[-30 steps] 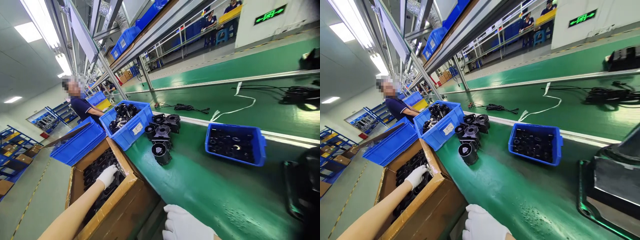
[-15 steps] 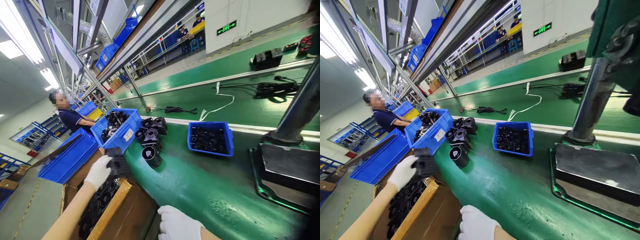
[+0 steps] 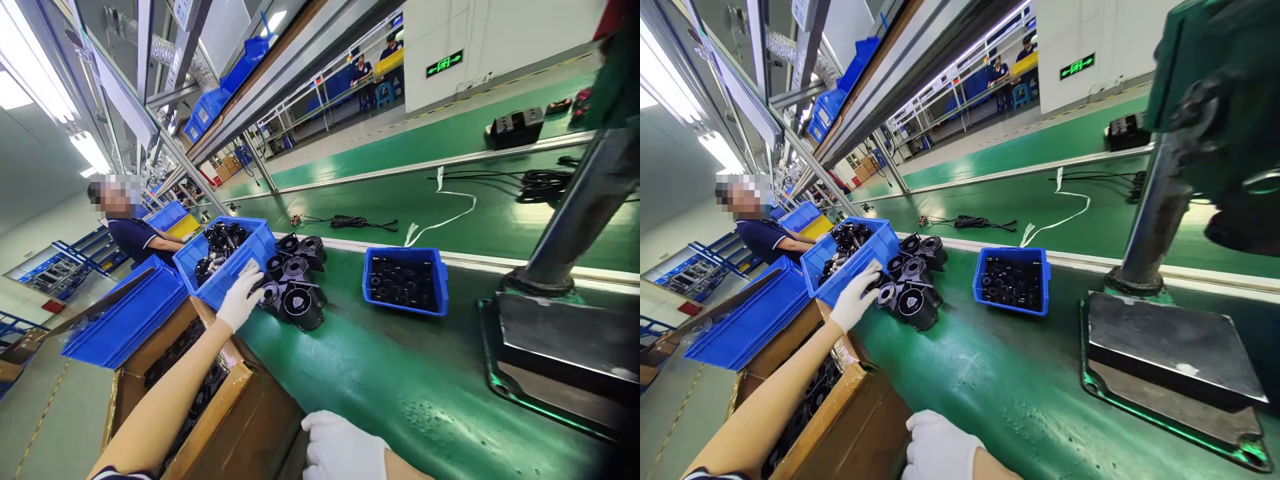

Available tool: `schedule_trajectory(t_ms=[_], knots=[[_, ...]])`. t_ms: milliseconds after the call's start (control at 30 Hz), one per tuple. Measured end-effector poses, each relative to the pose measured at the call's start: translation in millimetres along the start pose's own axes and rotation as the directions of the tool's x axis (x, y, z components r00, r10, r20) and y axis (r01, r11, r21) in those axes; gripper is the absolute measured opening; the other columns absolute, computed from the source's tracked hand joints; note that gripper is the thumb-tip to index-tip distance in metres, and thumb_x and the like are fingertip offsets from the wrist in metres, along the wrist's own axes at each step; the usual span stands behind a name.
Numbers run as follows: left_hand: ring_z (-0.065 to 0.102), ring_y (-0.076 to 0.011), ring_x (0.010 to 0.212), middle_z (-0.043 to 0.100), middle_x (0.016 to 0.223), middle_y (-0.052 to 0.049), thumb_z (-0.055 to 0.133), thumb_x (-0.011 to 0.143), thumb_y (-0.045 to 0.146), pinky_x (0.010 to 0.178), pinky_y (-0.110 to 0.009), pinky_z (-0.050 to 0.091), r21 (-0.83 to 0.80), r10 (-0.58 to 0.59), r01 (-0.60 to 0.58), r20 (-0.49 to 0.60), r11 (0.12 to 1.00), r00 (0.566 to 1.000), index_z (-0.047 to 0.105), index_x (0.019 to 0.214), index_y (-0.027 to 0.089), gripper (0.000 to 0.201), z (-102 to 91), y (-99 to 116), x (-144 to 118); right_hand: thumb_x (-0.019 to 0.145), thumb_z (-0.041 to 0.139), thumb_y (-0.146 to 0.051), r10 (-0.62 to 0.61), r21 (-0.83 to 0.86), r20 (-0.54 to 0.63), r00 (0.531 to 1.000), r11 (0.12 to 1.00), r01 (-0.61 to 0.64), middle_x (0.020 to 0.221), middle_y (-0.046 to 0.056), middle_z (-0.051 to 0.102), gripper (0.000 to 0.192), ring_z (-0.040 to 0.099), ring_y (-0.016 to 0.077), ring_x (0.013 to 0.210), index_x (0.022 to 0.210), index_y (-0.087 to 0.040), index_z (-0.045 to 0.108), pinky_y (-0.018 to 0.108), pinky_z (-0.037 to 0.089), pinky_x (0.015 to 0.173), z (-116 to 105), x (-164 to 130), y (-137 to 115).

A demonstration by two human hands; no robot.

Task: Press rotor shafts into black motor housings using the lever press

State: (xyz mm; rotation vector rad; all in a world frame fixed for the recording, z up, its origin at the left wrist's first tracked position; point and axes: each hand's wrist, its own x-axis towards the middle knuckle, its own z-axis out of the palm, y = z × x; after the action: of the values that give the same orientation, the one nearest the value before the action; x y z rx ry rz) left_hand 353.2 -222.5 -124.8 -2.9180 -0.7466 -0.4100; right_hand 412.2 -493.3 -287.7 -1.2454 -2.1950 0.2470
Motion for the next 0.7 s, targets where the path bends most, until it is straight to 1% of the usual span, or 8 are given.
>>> schedule_trajectory(t_ms=[100, 200, 300, 333, 400, 467, 567, 700], knots=[[0.037, -0.0211, 0.138, 0.043, 0.147, -0.012, 0.039, 0.1, 0.033, 0.118, -0.043, 0.029, 0.022, -0.06, 0.062, -0.089, 0.998, 0.994, 0.038, 0.138, 0.018, 0.04, -23.6, -30, -39, 0.075, 0.056, -0.016, -0.073, 0.049, 0.041, 0.996, 0.996, 0.071, 0.065, -0.003, 0.062, 0.013, 0.057, 0.0166, 0.067, 0.079, -0.023, 0.065, 0.037, 0.038, 0.102, -23, -3, -4], [0.038, -0.0266, 0.135, 0.047, 0.139, -0.015, 0.034, 0.1, 0.026, 0.115, -0.054, 0.027, 0.1, -0.147, 0.152, -0.058, 0.983, 0.987, 0.038, 0.135, 0.017, 0.036, -43.7, -69, -104, 0.075, 0.056, -0.015, -0.076, 0.049, 0.062, 0.995, 0.996, 0.073, 0.069, 0.001, 0.064, 0.011, 0.058, 0.0182, 0.072, 0.078, -0.021, 0.065, 0.04, 0.033, 0.107, -30, -2, -7], [0.05, -0.0281, 0.122, 0.058, 0.124, -0.012, 0.046, 0.093, 0.024, 0.109, -0.049, 0.037, 0.156, -0.149, 0.12, 0.19, 0.98, 0.971, 0.054, 0.119, 0.019, 0.028, -52.3, -90, -190, 0.075, 0.055, -0.01, -0.073, 0.031, 0.041, 0.996, 0.997, 0.072, 0.068, 0.001, 0.063, 0.014, 0.058, 0.0184, 0.073, 0.076, -0.021, 0.063, 0.04, 0.032, 0.107, -30, 1, -8], [0.055, -0.0269, 0.114, 0.062, 0.117, -0.009, 0.053, 0.088, 0.025, 0.103, -0.044, 0.042, 0.15, -0.124, 0.08, 0.309, 0.985, 0.943, 0.059, 0.111, 0.021, 0.024, -51.4, -92, -220, 0.075, 0.055, -0.009, -0.077, 0.03, 0.028, 0.997, 0.997, 0.076, 0.067, 0.0, 0.062, 0.015, 0.058, 0.0182, 0.072, 0.076, -0.021, 0.063, 0.04, 0.032, 0.108, -29, 2, -9], [0.062, -0.023, 0.095, 0.066, 0.105, -0.005, 0.066, 0.078, 0.029, 0.086, -0.034, 0.05, 0.126, -0.083, 0.022, 0.508, 0.992, 0.857, 0.064, 0.101, 0.023, 0.023, -43.8, -91, -272, 0.076, 0.054, -0.009, -0.096, 0.025, 0.003, 0.995, 0.995, 0.096, 0.067, 0.0, 0.062, 0.015, 0.058, 0.0181, 0.07, 0.077, -0.022, 0.062, 0.04, 0.032, 0.108, -26, 2, -9], [0.063, -0.0206, 0.082, 0.067, 0.098, -0.005, 0.065, 0.08, 0.029, 0.073, -0.03, 0.051, 0.14, -0.097, 0.012, 0.617, 0.99, 0.781, 0.065, 0.101, 0.022, 0.022, -31.3, -91, -311, 0.077, 0.054, -0.01, -0.11, 0.012, -0.027, 0.994, 0.994, 0.111, 0.069, 0.001, 0.063, 0.014, 0.059, 0.0187, 0.071, 0.079, -0.022, 0.062, 0.041, 0.033, 0.108, -23, 1, -9], [0.062, -0.0199, 0.083, 0.065, 0.1, -0.008, 0.054, 0.092, 0.025, 0.071, -0.032, 0.05, 0.206, -0.166, 0.031, 0.685, 0.978, 0.709, 0.061, 0.11, 0.016, 0.021, -12.6, -98, -341, 0.078, 0.052, -0.011, -0.103, -0.014, -0.103, 0.989, 0.995, 0.102, 0.071, 0.002, 0.064, 0.016, 0.062, 0.0207, 0.077, 0.081, -0.022, 0.063, 0.043, 0.033, 0.109, -16, -2, -9], [0.061, -0.0193, 0.089, 0.062, 0.105, -0.007, 0.053, 0.096, 0.029, 0.08, -0.038, 0.052, 0.232, -0.19, 0.022, 0.734, 0.972, 0.652, 0.058, 0.113, 0.015, 0.023, 0.9, -110, -351, 0.075, 0.049, -0.008, -0.103, -0.04, -0.183, 0.978, 0.994, 0.097, 0.073, 0.003, 0.064, 0.022, 0.064, 0.0218, 0.081, 0.082, -0.023, 0.063, 0.044, 0.034, 0.111, -10, -3, -9]])
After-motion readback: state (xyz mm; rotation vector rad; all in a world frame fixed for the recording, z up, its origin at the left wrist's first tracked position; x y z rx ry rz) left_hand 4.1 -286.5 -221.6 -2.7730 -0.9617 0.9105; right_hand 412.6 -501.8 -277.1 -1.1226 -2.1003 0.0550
